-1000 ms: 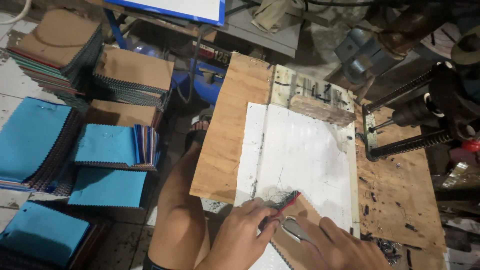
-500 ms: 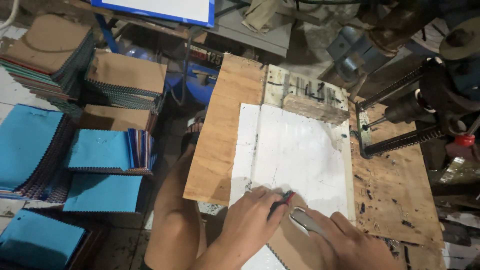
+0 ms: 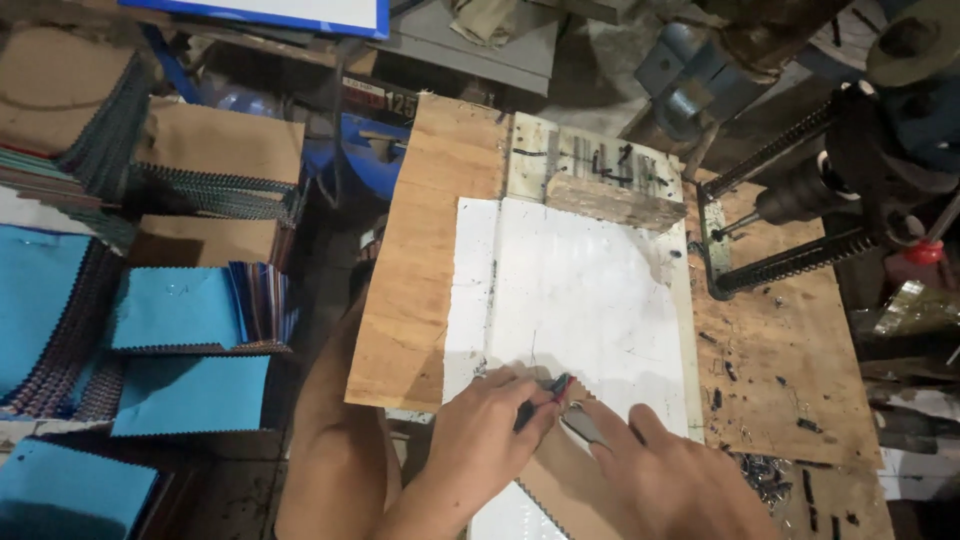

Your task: The person uses a drill press to punch holes into stacks of colorful fabric pieces. They position the fabric under the drill, operate the lever to punch the holes, and then use scissors to trim the edges of the fabric.

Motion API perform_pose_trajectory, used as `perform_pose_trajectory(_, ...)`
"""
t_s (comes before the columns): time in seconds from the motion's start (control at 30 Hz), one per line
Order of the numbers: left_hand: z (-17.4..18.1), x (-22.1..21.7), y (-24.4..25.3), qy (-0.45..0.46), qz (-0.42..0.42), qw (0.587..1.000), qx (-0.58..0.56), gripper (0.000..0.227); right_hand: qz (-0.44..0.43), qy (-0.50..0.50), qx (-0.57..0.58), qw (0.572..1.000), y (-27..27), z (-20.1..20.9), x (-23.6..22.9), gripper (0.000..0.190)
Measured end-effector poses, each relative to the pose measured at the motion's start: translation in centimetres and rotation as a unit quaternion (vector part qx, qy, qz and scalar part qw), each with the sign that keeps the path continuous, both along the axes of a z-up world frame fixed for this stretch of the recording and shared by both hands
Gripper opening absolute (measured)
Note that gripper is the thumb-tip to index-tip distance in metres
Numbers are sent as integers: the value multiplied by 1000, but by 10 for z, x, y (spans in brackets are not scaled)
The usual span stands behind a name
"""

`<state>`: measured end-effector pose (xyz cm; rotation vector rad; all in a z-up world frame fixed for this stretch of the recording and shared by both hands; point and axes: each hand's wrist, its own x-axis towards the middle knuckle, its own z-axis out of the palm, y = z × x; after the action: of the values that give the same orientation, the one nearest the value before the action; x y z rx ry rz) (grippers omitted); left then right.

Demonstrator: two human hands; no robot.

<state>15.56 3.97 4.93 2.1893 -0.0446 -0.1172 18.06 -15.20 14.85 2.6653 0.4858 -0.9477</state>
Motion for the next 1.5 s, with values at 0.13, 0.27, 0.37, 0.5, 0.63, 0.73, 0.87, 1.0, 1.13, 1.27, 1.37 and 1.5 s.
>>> perform_pose_trajectory(0.13,0,1,2,1,13,1000,-15,21,81,-186,98,974,-2,-18,-23,58)
perform_pose_trajectory(0.27,7,-2,0,18,21,1000,-10,24,-68,-152,206,964,-16,-31,-36,59)
perform_pose_trajectory(0.37,13,-1,0,43,14,999,-1,25,-51,-33,274,960,-22,-27,-11,58)
perform_pose_trajectory(0.5,24,1,2,66,16,998,8,21,-57,96,200,973,-2,-3,3,61)
perform_pose_trajectory(0.63,31,0,-2,91,34,995,11,20,22,-78,219,972,-15,-24,-12,54)
perform_pose_trajectory(0.73,30,1,-5,89,41,995,26,19,37,-91,250,963,-23,-26,-13,53)
perform_pose_trajectory(0.87,33,1,-6,112,47,992,29,20,110,-217,294,924,-27,-30,-19,49)
perform_pose_trajectory(1.0,25,0,-8,64,59,995,41,16,128,-329,344,870,-46,-80,-26,40)
perform_pose_trajectory(1.13,34,-5,-11,83,65,994,42,17,52,-312,439,841,-42,-67,-29,37)
perform_pose_trajectory(1.27,45,-8,-12,115,82,990,24,25,-304,-228,483,789,-52,-28,-23,45)
perform_pose_trajectory(1.37,49,-31,-5,30,84,995,-36,36,-326,-251,574,708,-91,12,-21,46)
perform_pose_trajectory(1.5,11,-66,6,-233,13,972,26,41,-437,-304,478,699,-168,35,-21,32)
